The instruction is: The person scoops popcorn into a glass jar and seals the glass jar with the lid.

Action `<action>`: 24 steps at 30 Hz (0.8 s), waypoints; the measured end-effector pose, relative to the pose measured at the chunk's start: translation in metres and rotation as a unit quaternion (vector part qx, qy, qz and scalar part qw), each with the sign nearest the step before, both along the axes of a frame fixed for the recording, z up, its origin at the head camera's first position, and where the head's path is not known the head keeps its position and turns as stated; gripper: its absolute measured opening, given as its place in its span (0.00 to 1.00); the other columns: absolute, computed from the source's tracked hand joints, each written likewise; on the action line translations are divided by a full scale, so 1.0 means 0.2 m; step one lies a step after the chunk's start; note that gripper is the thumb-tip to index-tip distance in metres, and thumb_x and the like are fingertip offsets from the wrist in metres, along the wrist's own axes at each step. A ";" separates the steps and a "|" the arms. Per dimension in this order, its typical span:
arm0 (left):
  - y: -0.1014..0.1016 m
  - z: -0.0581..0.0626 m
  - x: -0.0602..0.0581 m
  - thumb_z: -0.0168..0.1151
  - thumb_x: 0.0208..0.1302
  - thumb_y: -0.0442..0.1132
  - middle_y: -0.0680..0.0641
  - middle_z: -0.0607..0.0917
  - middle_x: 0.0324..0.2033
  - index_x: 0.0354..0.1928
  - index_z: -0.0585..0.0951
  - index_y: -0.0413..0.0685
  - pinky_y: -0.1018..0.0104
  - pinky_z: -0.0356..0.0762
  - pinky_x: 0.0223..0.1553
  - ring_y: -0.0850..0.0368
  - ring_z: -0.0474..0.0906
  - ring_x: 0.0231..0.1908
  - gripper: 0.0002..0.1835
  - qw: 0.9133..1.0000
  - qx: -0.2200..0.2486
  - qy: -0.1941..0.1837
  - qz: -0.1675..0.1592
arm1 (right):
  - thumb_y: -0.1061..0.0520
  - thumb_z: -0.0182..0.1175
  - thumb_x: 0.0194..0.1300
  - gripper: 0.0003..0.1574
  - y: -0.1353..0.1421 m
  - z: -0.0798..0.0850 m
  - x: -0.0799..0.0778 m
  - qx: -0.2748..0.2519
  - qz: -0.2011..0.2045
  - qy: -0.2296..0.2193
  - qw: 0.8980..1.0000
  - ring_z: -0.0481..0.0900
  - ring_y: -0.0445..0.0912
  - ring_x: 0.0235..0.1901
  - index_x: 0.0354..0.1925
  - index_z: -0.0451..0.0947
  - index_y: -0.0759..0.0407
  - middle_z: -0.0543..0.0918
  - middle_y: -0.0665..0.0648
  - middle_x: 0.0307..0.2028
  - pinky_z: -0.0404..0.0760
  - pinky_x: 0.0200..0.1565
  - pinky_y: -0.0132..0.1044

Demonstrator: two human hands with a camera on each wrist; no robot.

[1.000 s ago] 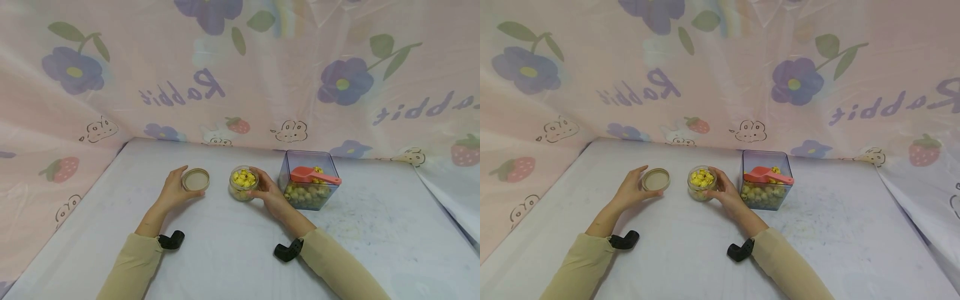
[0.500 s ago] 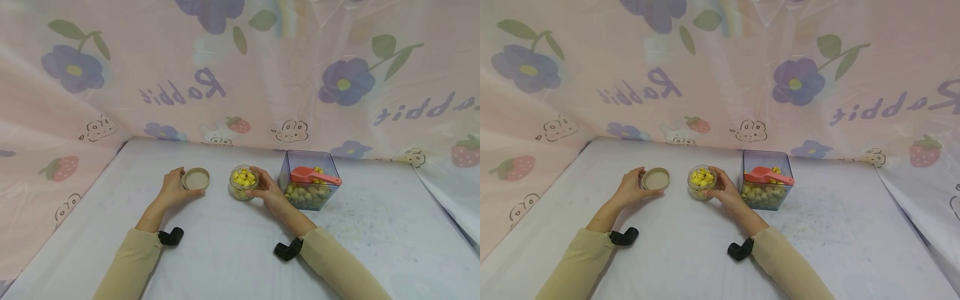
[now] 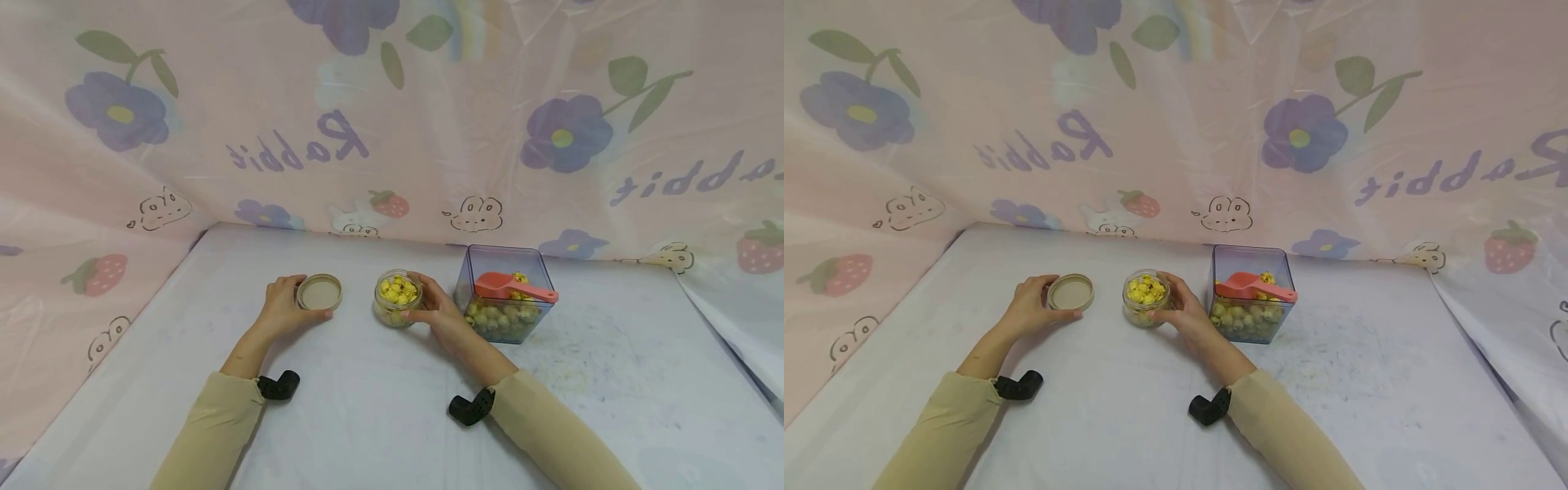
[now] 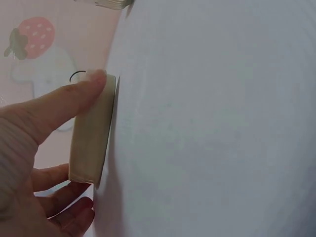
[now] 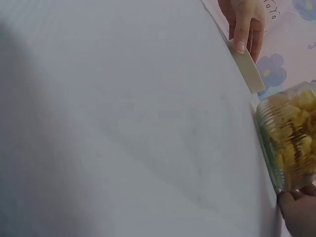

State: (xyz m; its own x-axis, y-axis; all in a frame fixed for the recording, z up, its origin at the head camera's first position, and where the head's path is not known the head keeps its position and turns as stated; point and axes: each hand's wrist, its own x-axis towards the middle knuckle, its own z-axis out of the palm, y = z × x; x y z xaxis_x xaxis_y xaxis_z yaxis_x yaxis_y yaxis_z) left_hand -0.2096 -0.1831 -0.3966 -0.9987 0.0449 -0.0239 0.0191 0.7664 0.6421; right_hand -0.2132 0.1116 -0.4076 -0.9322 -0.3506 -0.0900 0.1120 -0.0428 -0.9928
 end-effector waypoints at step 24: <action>0.12 0.10 0.07 0.77 0.45 0.40 0.35 0.69 0.59 0.65 0.65 0.35 0.43 0.66 0.61 0.40 0.63 0.61 0.45 0.992 0.085 0.076 -0.055 | 0.71 0.60 0.55 0.50 0.00 0.04 -0.01 0.022 0.000 -0.023 0.999 0.53 0.58 0.72 0.73 0.52 0.56 0.54 0.66 0.72 0.51 0.72 0.52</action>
